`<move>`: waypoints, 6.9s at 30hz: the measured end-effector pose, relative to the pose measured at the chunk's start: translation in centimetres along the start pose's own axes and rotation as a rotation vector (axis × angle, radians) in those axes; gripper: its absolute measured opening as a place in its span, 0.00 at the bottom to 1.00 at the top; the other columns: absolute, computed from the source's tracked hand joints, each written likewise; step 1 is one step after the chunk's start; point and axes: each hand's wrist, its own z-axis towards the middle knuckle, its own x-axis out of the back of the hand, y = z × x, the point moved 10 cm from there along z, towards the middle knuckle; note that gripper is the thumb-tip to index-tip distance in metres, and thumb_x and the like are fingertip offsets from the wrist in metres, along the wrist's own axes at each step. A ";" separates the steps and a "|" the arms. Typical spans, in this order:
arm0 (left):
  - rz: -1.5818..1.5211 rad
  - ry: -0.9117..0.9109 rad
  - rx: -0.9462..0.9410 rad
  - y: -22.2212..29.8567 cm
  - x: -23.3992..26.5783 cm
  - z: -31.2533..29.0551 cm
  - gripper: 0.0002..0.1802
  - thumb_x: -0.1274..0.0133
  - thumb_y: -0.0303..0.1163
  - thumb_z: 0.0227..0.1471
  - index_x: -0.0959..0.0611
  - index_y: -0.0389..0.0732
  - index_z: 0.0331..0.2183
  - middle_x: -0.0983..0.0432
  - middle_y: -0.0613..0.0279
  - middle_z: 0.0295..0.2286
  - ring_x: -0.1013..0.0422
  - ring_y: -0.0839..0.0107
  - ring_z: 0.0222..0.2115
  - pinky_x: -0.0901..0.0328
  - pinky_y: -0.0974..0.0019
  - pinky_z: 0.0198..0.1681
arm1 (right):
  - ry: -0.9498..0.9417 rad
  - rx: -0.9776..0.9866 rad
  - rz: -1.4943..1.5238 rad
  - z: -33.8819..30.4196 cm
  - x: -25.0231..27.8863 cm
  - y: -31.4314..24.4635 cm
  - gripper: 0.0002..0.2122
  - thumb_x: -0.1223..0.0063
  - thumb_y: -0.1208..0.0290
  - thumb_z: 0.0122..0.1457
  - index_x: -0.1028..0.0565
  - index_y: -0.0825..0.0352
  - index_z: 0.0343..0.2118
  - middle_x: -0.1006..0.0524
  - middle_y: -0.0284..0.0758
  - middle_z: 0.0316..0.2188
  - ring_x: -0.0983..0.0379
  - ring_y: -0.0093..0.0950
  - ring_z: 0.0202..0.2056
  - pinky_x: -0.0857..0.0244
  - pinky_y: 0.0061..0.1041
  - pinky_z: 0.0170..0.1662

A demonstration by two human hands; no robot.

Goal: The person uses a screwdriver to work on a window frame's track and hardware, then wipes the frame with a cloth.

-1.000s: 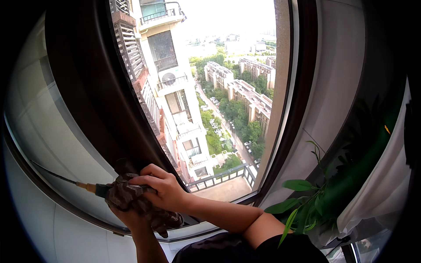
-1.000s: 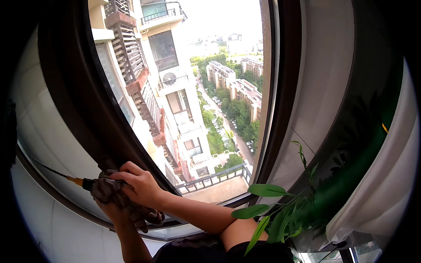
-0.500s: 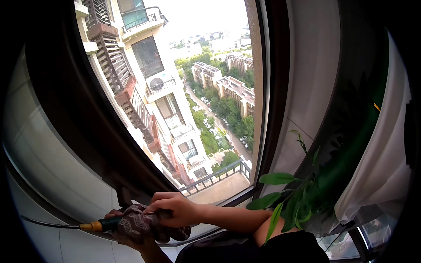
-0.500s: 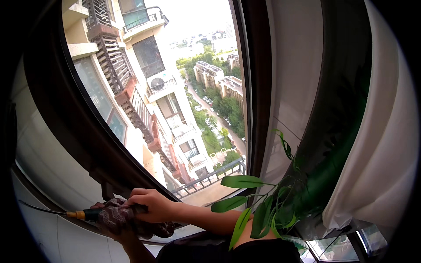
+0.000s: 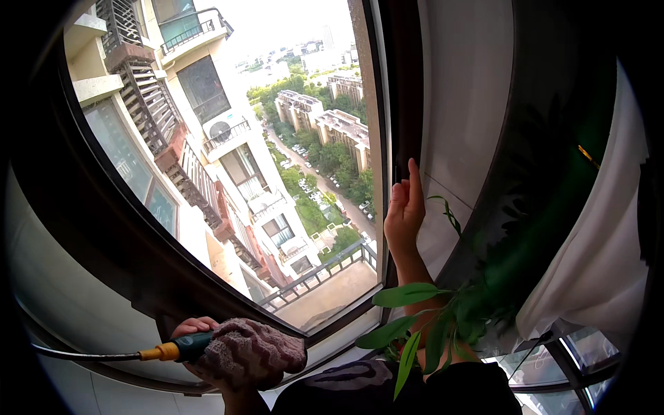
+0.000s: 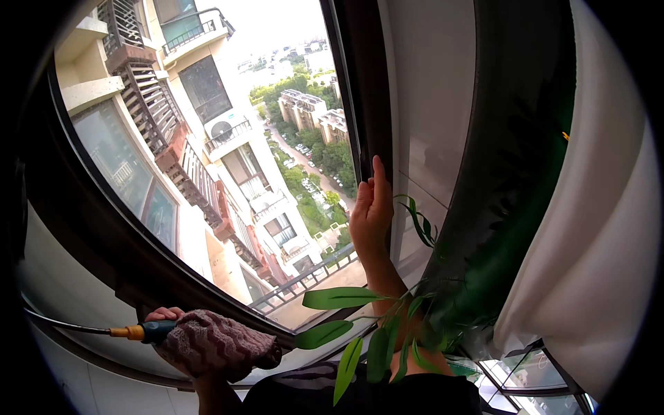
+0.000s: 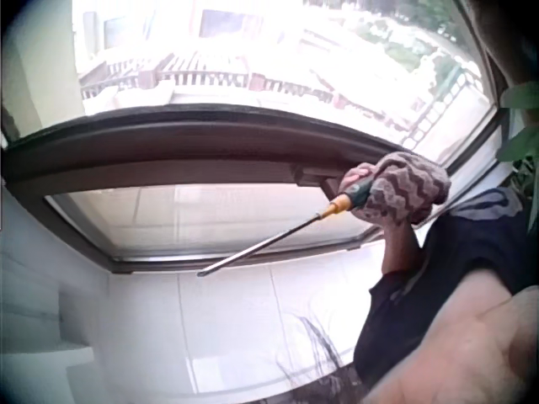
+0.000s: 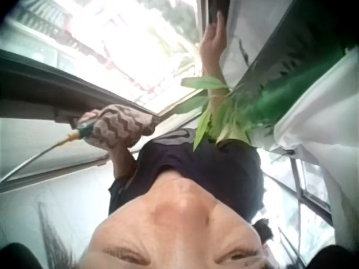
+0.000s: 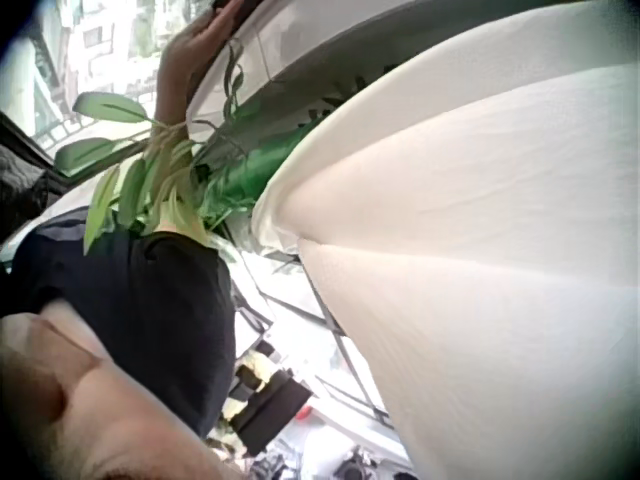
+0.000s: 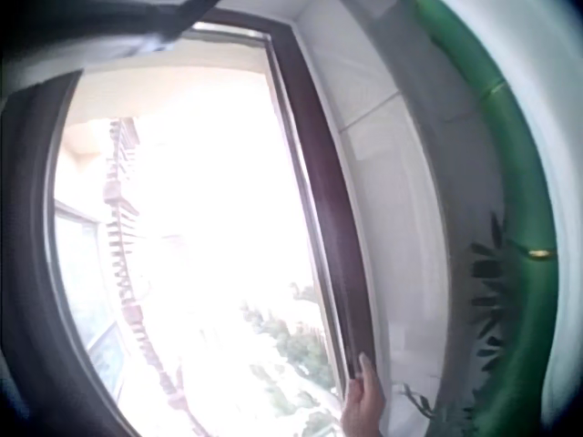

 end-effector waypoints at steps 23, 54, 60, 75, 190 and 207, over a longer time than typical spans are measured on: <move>0.988 -0.329 -0.343 -5.0 -9.5 2.3 0.19 0.47 0.30 0.36 0.31 0.34 0.34 0.35 0.59 0.28 0.36 0.67 0.30 0.40 0.67 0.37 | 0.114 0.315 -0.355 1.6 0.6 0.2 0.20 0.52 0.80 0.52 0.32 0.59 0.50 0.38 0.36 0.28 0.39 0.30 0.29 0.41 0.26 0.30; 1.125 -0.398 -0.547 -5.8 -10.6 1.4 0.19 0.51 0.29 0.31 0.31 0.34 0.31 0.35 0.52 0.28 0.37 0.55 0.30 0.40 0.59 0.35 | 0.171 0.366 -0.349 1.8 1.7 -0.2 0.16 0.53 0.78 0.54 0.29 0.62 0.47 0.33 0.35 0.26 0.36 0.28 0.26 0.41 0.23 0.29; 1.143 -0.392 -0.538 -5.8 -10.6 1.4 0.19 0.50 0.30 0.31 0.31 0.35 0.32 0.36 0.53 0.29 0.37 0.55 0.31 0.40 0.59 0.36 | 0.124 0.326 -0.334 1.7 1.7 0.4 0.16 0.51 0.80 0.52 0.28 0.60 0.45 0.33 0.35 0.26 0.36 0.27 0.27 0.40 0.23 0.29; 1.137 -0.393 -0.553 -5.7 -10.7 1.4 0.19 0.50 0.28 0.30 0.31 0.35 0.31 0.35 0.52 0.28 0.37 0.54 0.31 0.41 0.58 0.36 | 0.052 0.391 -0.302 2.4 1.2 -0.2 0.18 0.52 0.80 0.53 0.30 0.60 0.48 0.35 0.36 0.29 0.36 0.28 0.28 0.40 0.23 0.30; -0.092 -0.562 0.898 -15.1 -9.8 -6.2 0.06 0.47 0.21 0.41 0.29 0.36 0.22 0.30 0.60 0.19 0.30 0.71 0.19 0.32 0.67 0.30 | 0.039 -0.270 0.015 -3.7 1.1 11.9 0.09 0.58 0.77 0.51 0.35 0.69 0.36 0.38 0.38 0.39 0.41 0.28 0.41 0.47 0.24 0.48; -0.118 -0.592 0.914 -14.9 -8.6 -8.0 0.07 0.45 0.24 0.44 0.28 0.36 0.24 0.28 0.61 0.20 0.30 0.75 0.21 0.34 0.72 0.27 | 0.104 0.792 -0.189 13.8 -3.3 -10.7 0.16 0.53 0.81 0.49 0.36 0.70 0.44 0.41 0.45 0.51 0.45 0.40 0.53 0.52 0.32 0.56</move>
